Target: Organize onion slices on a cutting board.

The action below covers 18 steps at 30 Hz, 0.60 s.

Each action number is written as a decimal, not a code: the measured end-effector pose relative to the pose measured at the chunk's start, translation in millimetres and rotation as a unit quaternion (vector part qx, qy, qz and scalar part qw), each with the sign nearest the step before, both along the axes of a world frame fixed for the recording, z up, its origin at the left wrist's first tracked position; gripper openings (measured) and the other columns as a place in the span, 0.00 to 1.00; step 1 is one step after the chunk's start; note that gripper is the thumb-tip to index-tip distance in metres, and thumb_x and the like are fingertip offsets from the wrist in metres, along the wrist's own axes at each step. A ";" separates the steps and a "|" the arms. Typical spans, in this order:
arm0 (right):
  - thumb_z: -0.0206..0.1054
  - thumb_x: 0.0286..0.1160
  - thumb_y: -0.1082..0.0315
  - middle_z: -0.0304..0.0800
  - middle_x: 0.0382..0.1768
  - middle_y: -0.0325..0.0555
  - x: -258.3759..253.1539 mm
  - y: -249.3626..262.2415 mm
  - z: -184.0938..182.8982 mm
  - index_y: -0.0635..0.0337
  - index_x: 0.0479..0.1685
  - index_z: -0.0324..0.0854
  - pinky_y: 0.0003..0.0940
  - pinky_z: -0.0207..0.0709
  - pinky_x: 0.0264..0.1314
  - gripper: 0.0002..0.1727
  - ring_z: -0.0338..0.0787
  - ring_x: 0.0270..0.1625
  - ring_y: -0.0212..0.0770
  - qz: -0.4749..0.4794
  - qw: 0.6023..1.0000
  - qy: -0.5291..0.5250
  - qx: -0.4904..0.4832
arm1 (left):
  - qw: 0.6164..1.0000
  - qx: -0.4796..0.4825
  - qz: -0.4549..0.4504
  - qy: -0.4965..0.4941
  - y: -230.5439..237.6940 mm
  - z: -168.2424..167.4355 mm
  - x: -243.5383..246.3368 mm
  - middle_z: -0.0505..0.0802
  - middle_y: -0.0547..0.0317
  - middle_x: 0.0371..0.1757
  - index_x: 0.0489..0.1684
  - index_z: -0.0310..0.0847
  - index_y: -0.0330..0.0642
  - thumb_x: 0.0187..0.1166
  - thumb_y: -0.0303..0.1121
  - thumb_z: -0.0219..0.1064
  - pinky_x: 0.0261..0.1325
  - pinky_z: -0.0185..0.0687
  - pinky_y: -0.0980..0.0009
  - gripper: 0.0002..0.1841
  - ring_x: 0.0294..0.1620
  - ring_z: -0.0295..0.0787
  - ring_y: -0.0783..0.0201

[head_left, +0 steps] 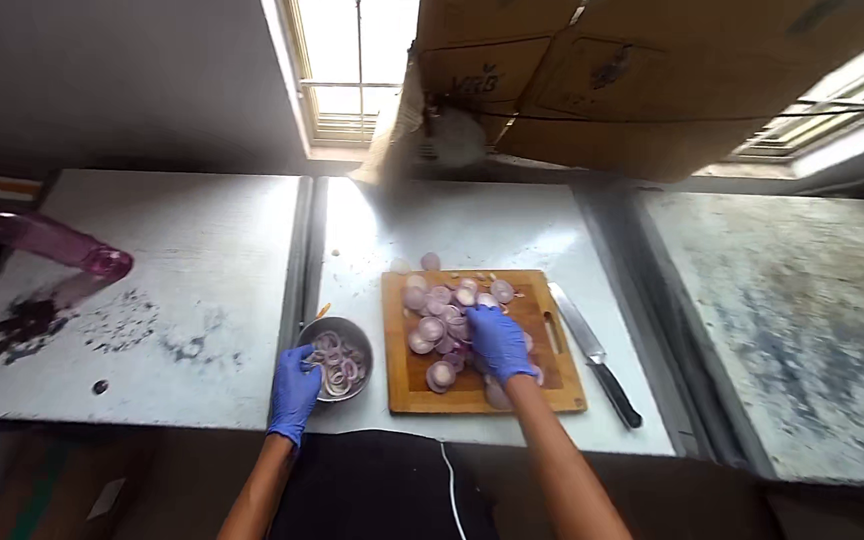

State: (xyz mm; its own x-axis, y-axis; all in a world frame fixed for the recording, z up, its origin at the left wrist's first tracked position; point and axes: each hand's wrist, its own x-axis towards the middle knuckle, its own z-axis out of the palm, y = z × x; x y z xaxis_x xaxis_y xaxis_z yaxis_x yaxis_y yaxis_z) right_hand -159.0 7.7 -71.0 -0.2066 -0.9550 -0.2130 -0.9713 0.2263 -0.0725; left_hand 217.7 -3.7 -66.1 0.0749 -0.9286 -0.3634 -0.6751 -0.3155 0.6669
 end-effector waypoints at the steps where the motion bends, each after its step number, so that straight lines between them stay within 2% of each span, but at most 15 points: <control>1: 0.68 0.75 0.74 0.92 0.50 0.59 -3.2 2.4 -3.0 0.58 0.52 0.90 0.63 0.86 0.48 0.11 0.92 0.54 0.64 0.004 1.000 0.009 -0.029 | 0.999 -0.001 0.019 0.030 -0.3 -0.2 4.4 0.88 0.42 0.63 0.63 0.86 0.34 0.72 0.27 0.70 0.63 0.87 0.60 0.19 0.56 0.91 0.55; 3: 0.66 0.77 0.75 0.93 0.47 0.63 -5.4 7.0 -1.8 0.63 0.55 0.88 0.65 0.85 0.44 0.12 0.93 0.51 0.66 -0.033 0.996 0.012 -0.082 | 0.997 -0.004 0.051 0.062 2.9 0.4 11.0 0.89 0.43 0.62 0.61 0.87 0.34 0.72 0.27 0.71 0.63 0.87 0.61 0.18 0.55 0.91 0.57; 4: 0.63 0.81 0.75 0.92 0.49 0.65 -2.0 7.6 4.2 0.65 0.59 0.87 0.67 0.85 0.45 0.13 0.93 0.52 0.68 -0.064 0.992 -0.006 -0.109 | 0.996 -0.006 0.058 0.071 5.4 1.5 13.8 0.90 0.44 0.61 0.61 0.87 0.34 0.74 0.28 0.71 0.64 0.87 0.61 0.17 0.55 0.91 0.57; 6: 0.61 0.86 0.70 0.92 0.53 0.67 18.6 4.2 21.4 0.67 0.63 0.86 0.69 0.83 0.56 0.15 0.93 0.56 0.68 -0.100 0.971 -0.112 -0.184 | 0.993 0.008 0.061 0.101 10.0 3.6 16.9 0.93 0.48 0.58 0.60 0.88 0.36 0.79 0.31 0.67 0.63 0.88 0.61 0.15 0.54 0.93 0.60; 7: 0.65 0.84 0.69 0.93 0.51 0.64 36.9 2.5 28.2 0.67 0.60 0.87 0.67 0.84 0.57 0.14 0.94 0.54 0.64 -0.088 0.954 -0.190 -0.216 | 0.988 0.028 0.064 0.134 12.9 4.8 15.1 0.95 0.51 0.52 0.59 0.88 0.37 0.83 0.33 0.65 0.56 0.91 0.63 0.14 0.47 0.95 0.62; 8: 0.68 0.82 0.69 0.95 0.49 0.58 59.9 2.0 30.6 0.65 0.57 0.88 0.60 0.87 0.56 0.12 0.95 0.51 0.56 -0.052 0.936 -0.261 -0.232 | 0.978 0.056 0.073 0.185 15.9 7.1 10.4 0.96 0.53 0.44 0.57 0.88 0.36 0.88 0.35 0.60 0.47 0.93 0.65 0.15 0.39 0.95 0.64; 9: 0.70 0.79 0.69 0.95 0.48 0.51 86.9 2.4 28.4 0.62 0.54 0.90 0.52 0.90 0.56 0.11 0.96 0.50 0.48 0.006 0.920 -0.312 -0.237 | 0.959 0.095 0.084 0.254 18.2 11.1 4.9 0.96 0.52 0.40 0.57 0.87 0.33 0.93 0.38 0.54 0.42 0.93 0.65 0.18 0.35 0.95 0.63; 10: 0.70 0.78 0.70 0.96 0.49 0.47 115.5 3.1 23.3 0.60 0.51 0.91 0.46 0.92 0.56 0.09 0.96 0.51 0.43 0.074 0.905 -0.341 -0.243 | 0.930 0.135 0.089 0.330 19.7 14.8 0.2 0.97 0.49 0.41 0.60 0.85 0.31 0.95 0.42 0.47 0.43 0.94 0.62 0.24 0.36 0.96 0.59; 11: 0.70 0.77 0.70 0.96 0.51 0.45 143.9 3.5 17.8 0.58 0.46 0.92 0.42 0.92 0.58 0.07 0.96 0.54 0.41 0.134 0.886 -0.366 -0.252 | 0.895 0.170 0.093 0.402 20.2 17.9 -3.6 0.97 0.46 0.45 0.64 0.82 0.30 0.96 0.46 0.41 0.48 0.94 0.59 0.29 0.42 0.97 0.55; 12: 0.70 0.78 0.69 0.96 0.55 0.45 168.7 4.5 12.9 0.56 0.44 0.93 0.40 0.92 0.60 0.07 0.96 0.57 0.41 0.179 0.869 -0.388 -0.249 | 0.863 0.187 0.107 0.457 20.2 20.6 -7.6 0.96 0.44 0.48 0.66 0.79 0.29 0.96 0.47 0.40 0.53 0.93 0.57 0.29 0.46 0.97 0.53; 14: 0.69 0.79 0.68 0.94 0.64 0.48 198.1 7.4 2.9 0.52 0.45 0.95 0.43 0.88 0.68 0.08 0.92 0.68 0.45 0.243 0.850 -0.417 -0.213 | 0.843 0.157 0.154 0.491 19.7 20.7 -13.7 0.94 0.46 0.47 0.61 0.79 0.29 0.95 0.38 0.48 0.52 0.93 0.57 0.20 0.46 0.95 0.55; 16: 0.70 0.78 0.66 0.90 0.70 0.47 205.0 9.2 -4.1 0.49 0.49 0.96 0.45 0.83 0.75 0.09 0.87 0.75 0.45 0.258 0.846 -0.434 -0.172 | 0.865 0.098 0.179 0.458 19.9 14.1 -10.4 0.93 0.43 0.50 0.65 0.79 0.27 0.88 0.26 0.57 0.51 0.94 0.58 0.15 0.47 0.95 0.55; 17: 0.71 0.79 0.63 0.89 0.71 0.45 204.3 8.9 -6.4 0.49 0.50 0.96 0.43 0.83 0.75 0.10 0.87 0.75 0.43 0.237 0.849 -0.446 -0.155 | 0.877 0.073 0.177 0.441 19.5 10.1 -7.0 0.93 0.42 0.53 0.68 0.78 0.26 0.85 0.23 0.59 0.55 0.93 0.60 0.16 0.49 0.95 0.55; 18: 0.73 0.76 0.62 0.91 0.68 0.46 204.6 6.8 -8.0 0.52 0.53 0.95 0.40 0.86 0.71 0.12 0.90 0.71 0.41 0.198 0.850 -0.464 -0.155 | 0.888 0.055 0.165 0.425 17.6 7.8 -3.9 0.92 0.41 0.56 0.69 0.77 0.26 0.83 0.21 0.61 0.57 0.93 0.61 0.17 0.51 0.95 0.56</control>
